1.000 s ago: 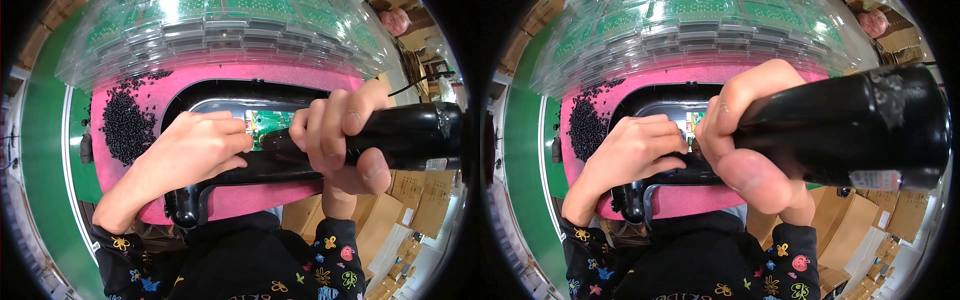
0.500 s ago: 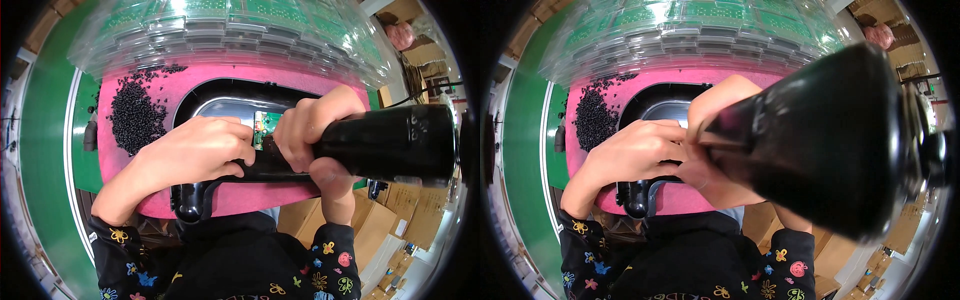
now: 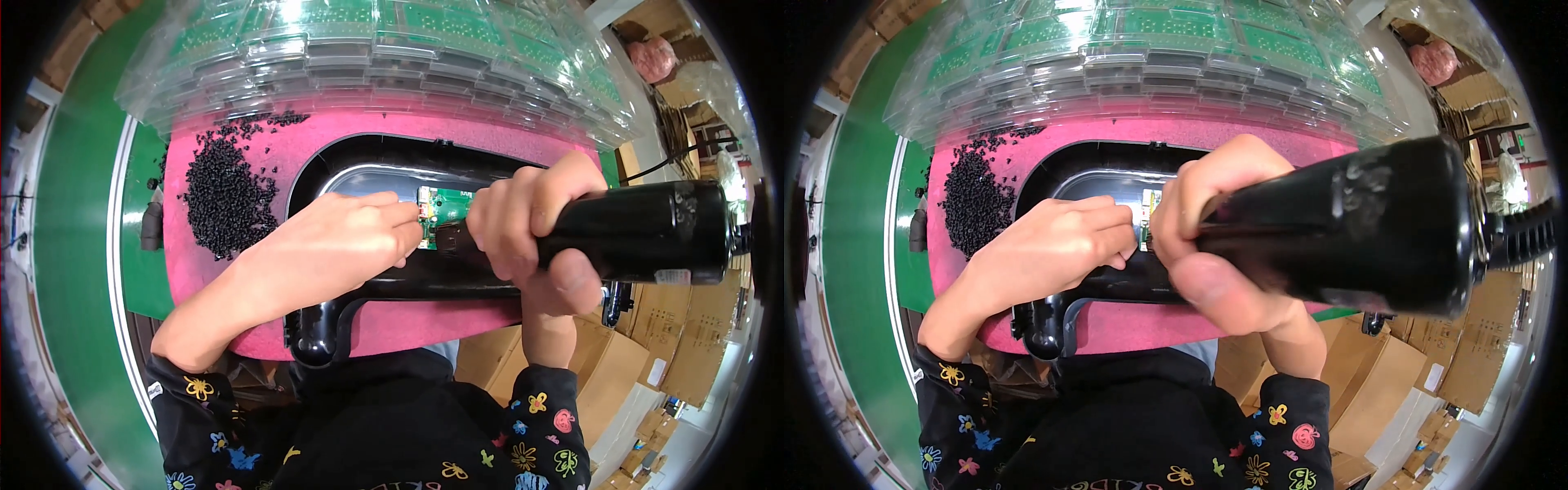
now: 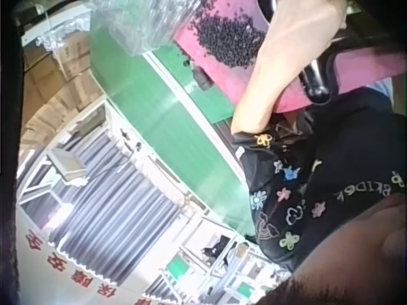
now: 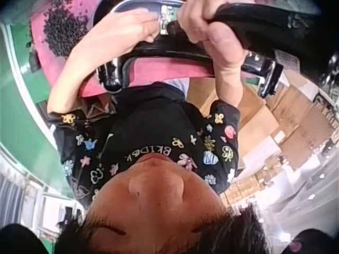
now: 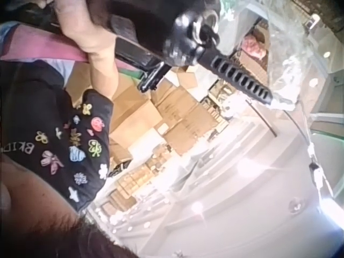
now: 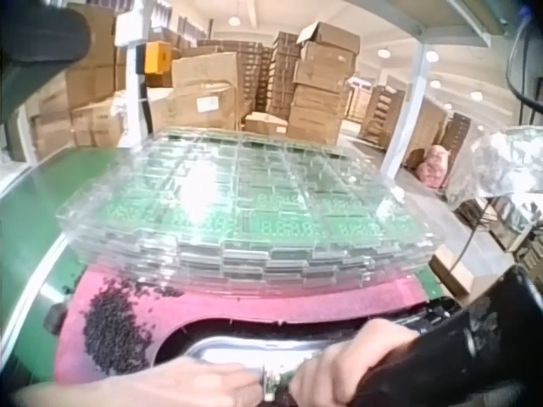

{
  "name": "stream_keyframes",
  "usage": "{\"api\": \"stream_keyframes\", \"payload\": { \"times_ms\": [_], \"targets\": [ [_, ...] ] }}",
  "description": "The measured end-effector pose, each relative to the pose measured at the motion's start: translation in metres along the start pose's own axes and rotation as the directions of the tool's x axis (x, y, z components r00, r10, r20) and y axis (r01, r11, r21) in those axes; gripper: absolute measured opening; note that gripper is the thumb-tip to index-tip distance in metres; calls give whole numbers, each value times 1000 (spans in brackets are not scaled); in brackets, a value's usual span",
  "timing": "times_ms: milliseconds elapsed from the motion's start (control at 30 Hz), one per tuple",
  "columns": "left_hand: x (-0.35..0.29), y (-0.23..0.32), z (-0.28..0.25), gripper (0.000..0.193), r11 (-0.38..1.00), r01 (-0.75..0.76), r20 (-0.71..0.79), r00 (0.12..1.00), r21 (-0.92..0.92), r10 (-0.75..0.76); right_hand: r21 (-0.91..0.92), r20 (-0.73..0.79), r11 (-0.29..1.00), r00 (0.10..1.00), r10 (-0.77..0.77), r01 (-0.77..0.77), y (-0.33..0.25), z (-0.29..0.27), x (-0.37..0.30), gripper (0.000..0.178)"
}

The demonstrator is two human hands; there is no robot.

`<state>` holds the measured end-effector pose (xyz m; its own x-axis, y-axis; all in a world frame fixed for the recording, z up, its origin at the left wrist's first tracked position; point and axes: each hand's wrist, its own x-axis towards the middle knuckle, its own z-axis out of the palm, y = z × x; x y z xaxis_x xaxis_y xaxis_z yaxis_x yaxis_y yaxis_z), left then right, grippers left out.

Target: Assembling electronic components into plastic housings using an electric screwdriver and packing them into cardboard boxes.

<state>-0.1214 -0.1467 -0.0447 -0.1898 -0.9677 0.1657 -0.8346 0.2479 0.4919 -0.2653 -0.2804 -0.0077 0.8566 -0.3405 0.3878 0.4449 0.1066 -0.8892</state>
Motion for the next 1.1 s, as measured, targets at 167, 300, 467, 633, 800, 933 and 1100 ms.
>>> {"api": "stream_keyframes", "payload": {
  "times_ms": [167, 300, 467, 633, 800, 933, 1100],
  "targets": [
    [5, -3, 2, 11, 990, 51, -131, 989, -134, -68, 139, -60, 983, 992, -115, 122, -8, -8, -2, 28],
    [8, 0, -4, 16, 933, 40, -219, 968, -356, -125, 242, -22, 955, 985, -169, 169, -14, -13, -7, 24],
    [8, 0, -7, 21, 855, 98, -189, 957, -510, -222, 225, -42, 950, 977, -211, 215, -14, -12, -10, 25],
    [11, 1, -7, 22, 827, 106, -185, 952, -552, -246, 218, -15, 941, 965, -263, 260, -14, -12, -11, 27],
    [10, 2, -6, 20, 810, 58, -195, 958, -584, -209, 242, 39, 930, 955, -293, 275, -14, -17, -11, 31],
    [14, 4, -7, 30, 873, 73, -172, 969, -482, -176, 189, -124, 897, 916, -381, 399, -31, -22, -11, 36],
    [15, 7, -3, 31, 946, 50, -173, 979, -320, -111, 201, -193, 890, 907, -374, 409, -51, -45, -17, 39]
  ]
}}
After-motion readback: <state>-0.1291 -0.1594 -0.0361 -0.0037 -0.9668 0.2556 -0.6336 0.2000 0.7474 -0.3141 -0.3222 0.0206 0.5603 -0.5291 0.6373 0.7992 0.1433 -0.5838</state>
